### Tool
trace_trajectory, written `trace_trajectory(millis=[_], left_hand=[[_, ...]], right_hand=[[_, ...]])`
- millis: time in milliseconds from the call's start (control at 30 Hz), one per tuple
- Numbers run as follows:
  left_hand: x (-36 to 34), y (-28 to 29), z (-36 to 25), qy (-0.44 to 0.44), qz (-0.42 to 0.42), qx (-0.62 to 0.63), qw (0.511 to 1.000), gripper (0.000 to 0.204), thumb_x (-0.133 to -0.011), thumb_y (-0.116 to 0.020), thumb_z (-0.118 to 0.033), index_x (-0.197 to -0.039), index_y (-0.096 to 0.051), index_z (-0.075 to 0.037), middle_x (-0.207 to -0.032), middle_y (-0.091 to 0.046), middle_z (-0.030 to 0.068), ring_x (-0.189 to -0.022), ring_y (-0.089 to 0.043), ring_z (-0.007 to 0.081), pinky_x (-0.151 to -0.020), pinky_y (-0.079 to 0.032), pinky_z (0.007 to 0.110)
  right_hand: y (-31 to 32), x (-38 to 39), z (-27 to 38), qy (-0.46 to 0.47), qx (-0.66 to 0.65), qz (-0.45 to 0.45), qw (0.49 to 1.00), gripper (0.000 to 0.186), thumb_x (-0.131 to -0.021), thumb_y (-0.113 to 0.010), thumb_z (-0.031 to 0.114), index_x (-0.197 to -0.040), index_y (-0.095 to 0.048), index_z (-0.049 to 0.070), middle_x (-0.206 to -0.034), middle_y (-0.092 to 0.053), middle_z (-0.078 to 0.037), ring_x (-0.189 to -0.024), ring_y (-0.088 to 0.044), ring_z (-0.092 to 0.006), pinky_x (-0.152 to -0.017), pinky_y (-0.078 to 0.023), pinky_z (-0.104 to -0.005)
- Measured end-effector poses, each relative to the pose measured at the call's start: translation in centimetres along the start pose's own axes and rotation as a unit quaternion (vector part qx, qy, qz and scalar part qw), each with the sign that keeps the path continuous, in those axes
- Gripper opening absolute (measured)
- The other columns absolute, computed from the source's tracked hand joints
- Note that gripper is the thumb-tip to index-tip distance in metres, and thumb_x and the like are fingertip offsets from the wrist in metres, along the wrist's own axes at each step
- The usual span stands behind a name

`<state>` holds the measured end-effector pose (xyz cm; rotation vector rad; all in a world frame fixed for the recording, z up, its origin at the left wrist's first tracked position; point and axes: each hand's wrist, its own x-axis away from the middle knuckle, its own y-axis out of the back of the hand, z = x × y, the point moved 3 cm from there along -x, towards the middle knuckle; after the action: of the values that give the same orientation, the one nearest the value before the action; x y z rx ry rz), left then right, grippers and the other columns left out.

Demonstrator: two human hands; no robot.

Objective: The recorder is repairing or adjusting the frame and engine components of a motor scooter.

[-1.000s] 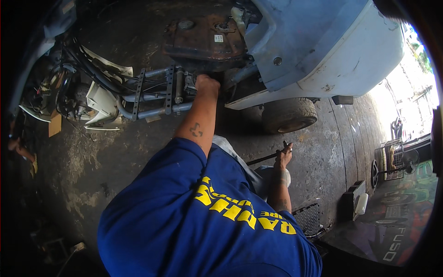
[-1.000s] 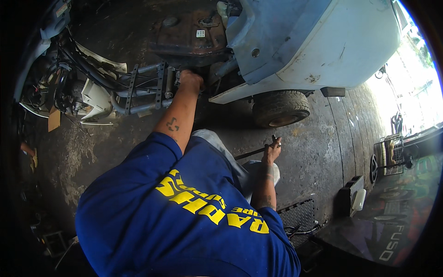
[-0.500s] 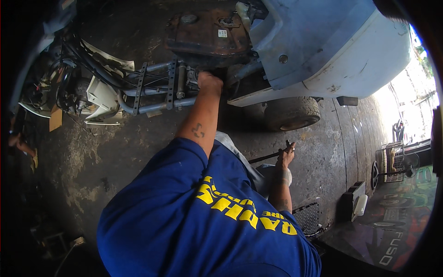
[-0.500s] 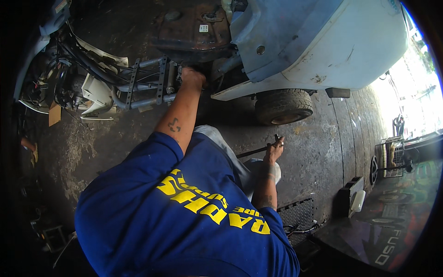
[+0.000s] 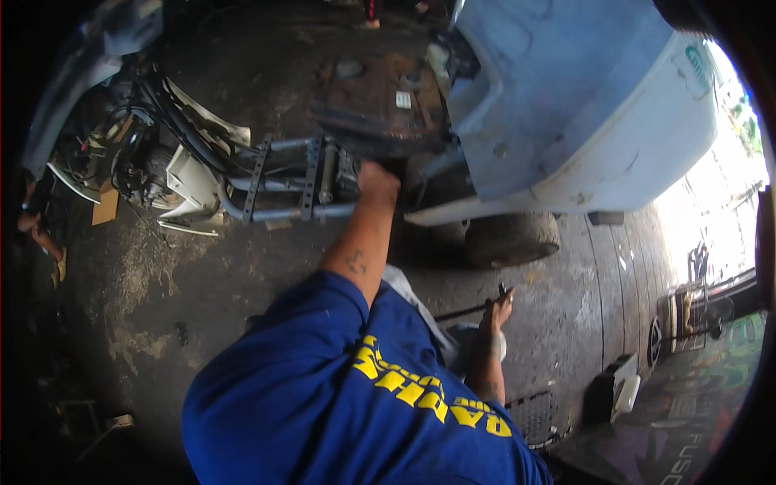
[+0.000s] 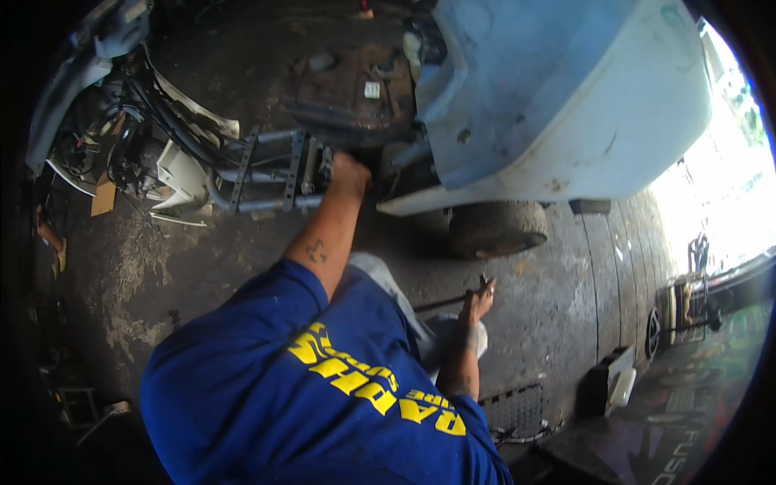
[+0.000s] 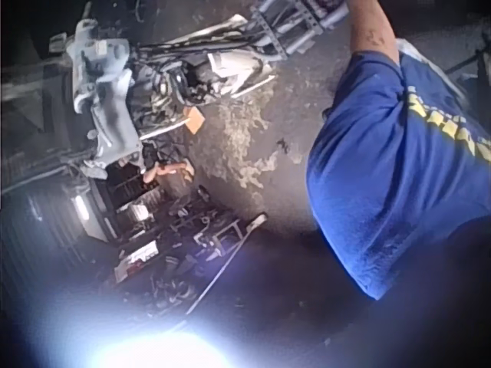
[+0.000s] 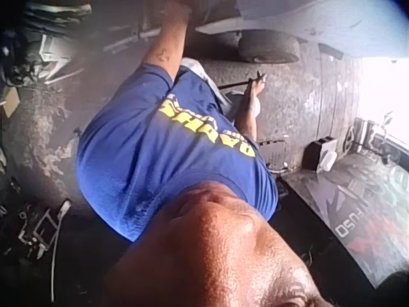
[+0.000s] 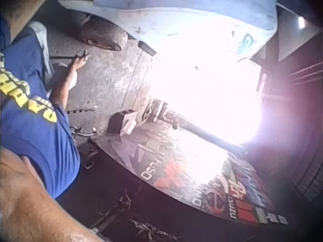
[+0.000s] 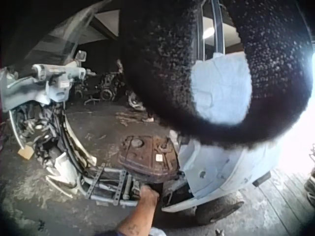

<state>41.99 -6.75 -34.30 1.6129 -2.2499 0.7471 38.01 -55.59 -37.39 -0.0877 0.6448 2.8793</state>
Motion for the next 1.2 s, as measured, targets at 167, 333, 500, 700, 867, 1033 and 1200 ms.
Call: trace_trajectory(millis=[167, 333, 500, 700, 867, 1033, 1200], left_hand=[[2.4, -3.9, -1.5, 0.167, -0.023, 0.215, 0.962, 0.034, -0.089, -0.048, -0.022, -0.113, -0.063, -0.003, -0.118, -0.064, 0.0094, -0.102, -0.063, 0.0209, -0.084, -0.049, 0.027], [-7.6, -1.7, 1.3, 0.191, 0.064, 0.248, 0.947, 0.031, -0.09, -0.047, -0.018, -0.11, -0.065, -0.003, -0.117, -0.064, 0.0072, -0.101, -0.063, 0.0215, -0.084, -0.049, 0.03], [1.5, -3.8, -0.8, 0.17, 0.023, 0.288, 0.942, 0.04, -0.091, -0.047, -0.033, -0.122, -0.061, -0.013, -0.13, -0.058, 0.0053, -0.114, -0.057, 0.0231, -0.095, -0.044, 0.031], [9.0, -1.8, -7.1, 0.288, -0.115, 0.322, 0.894, 0.041, -0.091, -0.049, -0.034, -0.124, -0.059, -0.013, -0.13, -0.059, 0.0009, -0.11, -0.06, 0.0206, -0.091, -0.047, 0.03], [8.7, -1.9, -6.8, 0.27, -0.077, 0.3, 0.911, 0.04, -0.091, -0.046, -0.031, -0.126, -0.057, -0.012, -0.131, -0.057, 0.0011, -0.112, -0.058, 0.0188, -0.091, -0.046, 0.029], [7.8, -0.6, -5.5, 0.244, -0.082, 0.235, 0.937, 0.039, -0.09, -0.05, -0.026, -0.124, -0.058, -0.009, -0.128, -0.059, 0.0053, -0.112, -0.059, 0.018, -0.092, -0.046, 0.028], [12.1, -1.4, -9.1, 0.271, -0.12, 0.325, 0.898, 0.038, -0.089, -0.051, -0.023, -0.122, -0.059, -0.007, -0.127, -0.059, 0.0069, -0.112, -0.06, 0.0176, -0.093, -0.046, 0.027]], right_hand=[[0.5, -1.3, -4.9, -0.066, 0.025, 0.026, 0.997, 0.046, -0.089, -0.053, 0.017, -0.131, -0.052, -0.002, -0.116, -0.065, -0.015, -0.072, -0.056, -0.0215, -0.063, -0.05, -0.0323], [-0.8, -1.2, -1.2, -0.041, -0.037, 0.033, 0.998, 0.047, -0.095, -0.046, 0.034, -0.122, -0.059, -0.003, -0.106, -0.067, -0.015, -0.066, -0.052, -0.0166, -0.06, -0.048, -0.0307], [0.6, 0.1, -0.4, -0.126, -0.068, -0.012, 0.99, 0.066, -0.097, -0.038, 0.057, -0.114, -0.067, -0.001, -0.065, -0.055, -0.01, -0.054, -0.045, -0.0137, -0.048, -0.037, -0.0318], [-0.8, -1.0, -1.6, -0.112, -0.058, -0.008, 0.992, 0.066, -0.096, -0.04, 0.057, -0.115, -0.067, 0.0, -0.063, -0.051, -0.007, -0.052, -0.042, -0.0149, -0.049, -0.037, -0.0316], [-0.6, -0.9, -2.1, -0.12, -0.099, -0.005, 0.988, 0.063, -0.094, -0.044, 0.057, -0.12, -0.065, 0.003, -0.06, -0.042, -0.003, -0.047, -0.039, -0.0139, -0.043, -0.033, -0.0307], [-0.5, -0.8, -1.9, -0.119, -0.109, 0.006, 0.987, 0.063, -0.095, -0.043, 0.056, -0.119, -0.065, 0.003, -0.059, -0.043, -0.003, -0.046, -0.039, -0.0132, -0.043, -0.033, -0.0304], [-0.2, -0.5, -1.1, -0.137, -0.092, 0.013, 0.986, 0.053, -0.097, -0.044, 0.042, -0.118, -0.064, -0.002, -0.084, -0.064, -0.015, -0.06, -0.053, -0.0202, -0.059, -0.045, -0.0341]])
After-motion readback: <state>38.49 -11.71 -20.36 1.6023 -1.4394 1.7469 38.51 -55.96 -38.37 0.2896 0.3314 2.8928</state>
